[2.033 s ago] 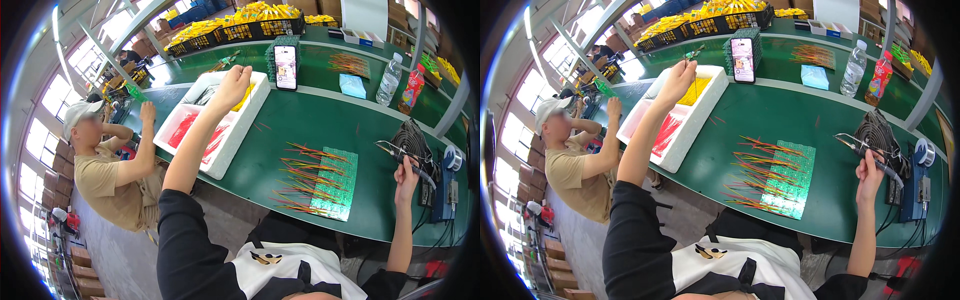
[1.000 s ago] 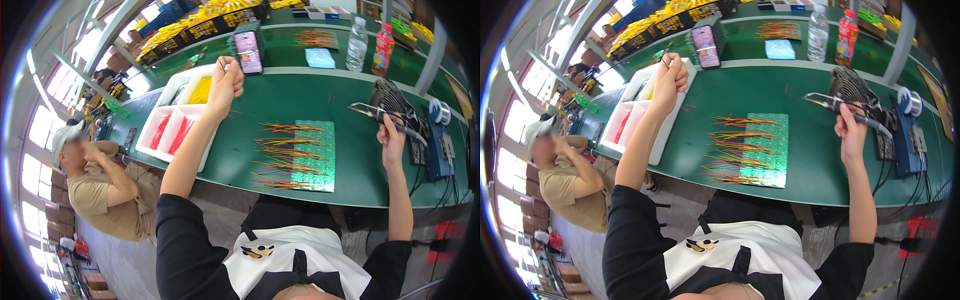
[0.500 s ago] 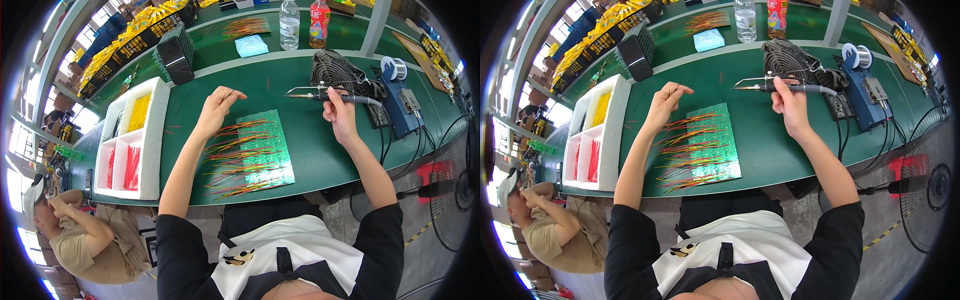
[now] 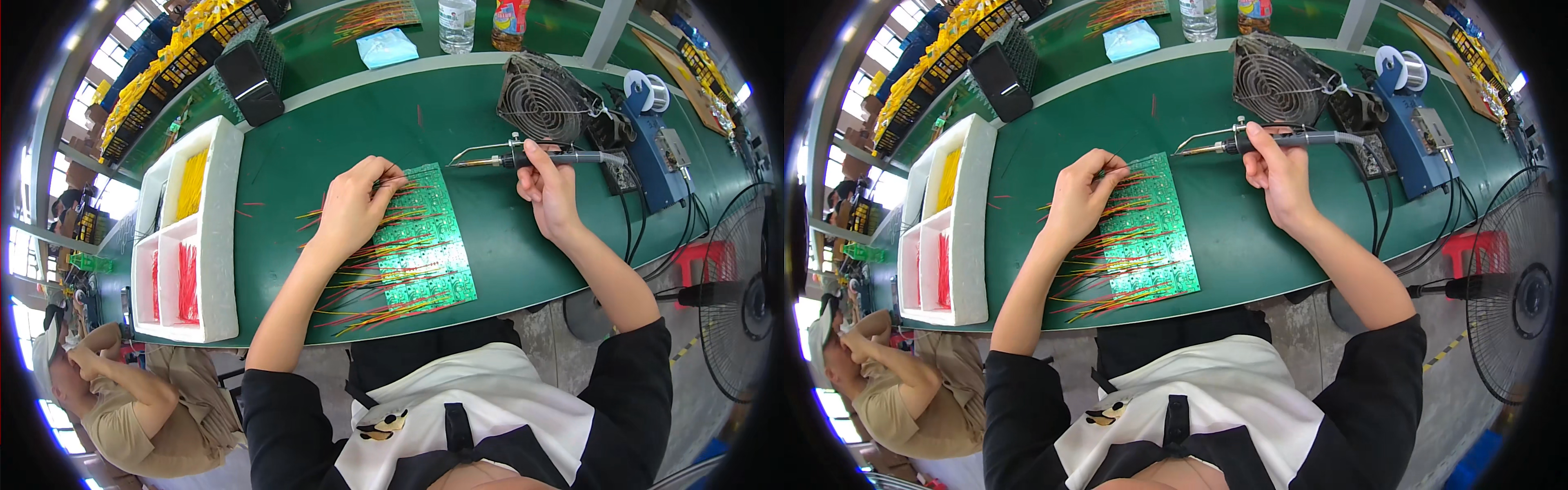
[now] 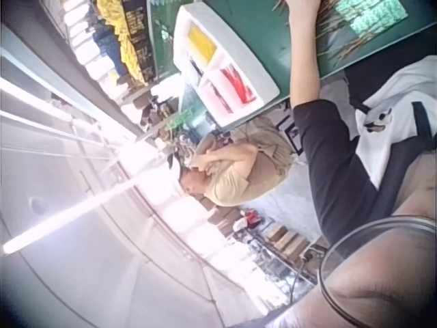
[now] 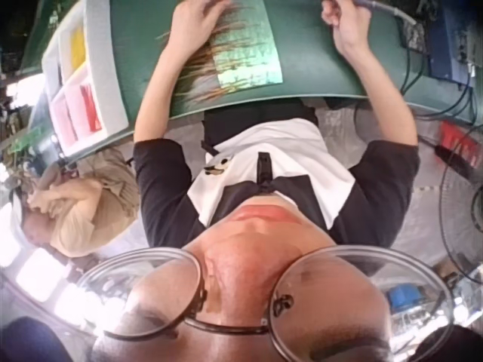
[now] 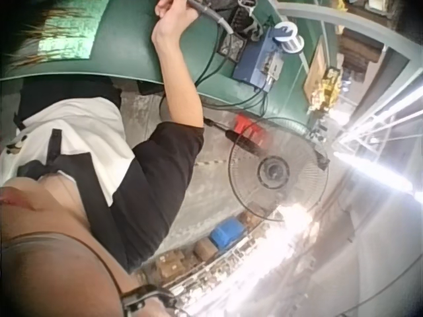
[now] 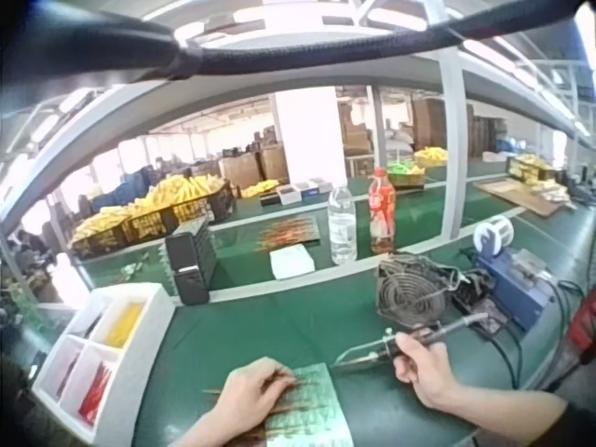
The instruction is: The person solders wires onto a circuit board using a soldering iron, sets the board aside, and then places new wires onto another circuit board and solders them.
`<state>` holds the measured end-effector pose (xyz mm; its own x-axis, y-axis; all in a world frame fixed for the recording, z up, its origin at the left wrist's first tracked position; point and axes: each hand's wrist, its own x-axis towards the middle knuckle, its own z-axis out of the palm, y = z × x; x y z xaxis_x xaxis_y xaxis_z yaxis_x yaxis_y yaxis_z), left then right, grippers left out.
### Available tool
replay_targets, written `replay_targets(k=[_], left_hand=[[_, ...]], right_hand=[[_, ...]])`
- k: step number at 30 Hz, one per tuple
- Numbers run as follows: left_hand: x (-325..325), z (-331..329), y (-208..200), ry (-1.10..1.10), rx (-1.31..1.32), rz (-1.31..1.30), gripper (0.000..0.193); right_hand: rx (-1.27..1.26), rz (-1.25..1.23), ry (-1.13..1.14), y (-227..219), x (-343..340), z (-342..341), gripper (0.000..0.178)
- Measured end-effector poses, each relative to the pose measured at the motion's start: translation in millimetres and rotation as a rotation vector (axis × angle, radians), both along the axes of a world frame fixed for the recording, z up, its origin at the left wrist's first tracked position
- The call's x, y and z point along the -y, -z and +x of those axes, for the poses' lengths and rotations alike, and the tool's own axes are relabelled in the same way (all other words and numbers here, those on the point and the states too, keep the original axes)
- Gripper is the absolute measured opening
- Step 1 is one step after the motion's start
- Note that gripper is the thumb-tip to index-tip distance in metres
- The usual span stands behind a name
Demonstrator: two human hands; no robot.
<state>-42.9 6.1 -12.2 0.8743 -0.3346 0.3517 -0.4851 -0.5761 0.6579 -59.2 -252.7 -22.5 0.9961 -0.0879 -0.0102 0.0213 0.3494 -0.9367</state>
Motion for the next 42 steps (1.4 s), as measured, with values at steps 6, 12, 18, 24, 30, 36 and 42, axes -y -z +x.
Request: replay_targets(k=[6,12,18,24,30,36,42], left_hand=[[1,0,3,-0.004,0.122,0.01,0.005],[0,3,10,0.068,0.143,0.029,0.005],[0,1,13,0.049,0.124,-0.02,0.005],[0,2,20,0.046,0.191,-0.048,0.006],[-2,2,20,0.045,0.21,-0.01,0.008],[0,4,20,0.052,0.263,0.004,0.008],[-1,4,20,0.054,0.27,0.016,0.008]], right_hand=[[0.127,0.053,0.041,12,1,-2,0.013],[0.212,0.027,0.063,11,1,-8,0.012],[0.23,-0.045,0.105,11,-4,-10,0.012],[0.267,-0.145,0.025,11,-1,-14,0.014],[0.252,-0.15,0.017,12,-4,-12,0.017],[0.262,-0.206,-0.019,13,0,-13,0.013],[0.278,-0.224,-0.031,11,-2,-13,0.012]])
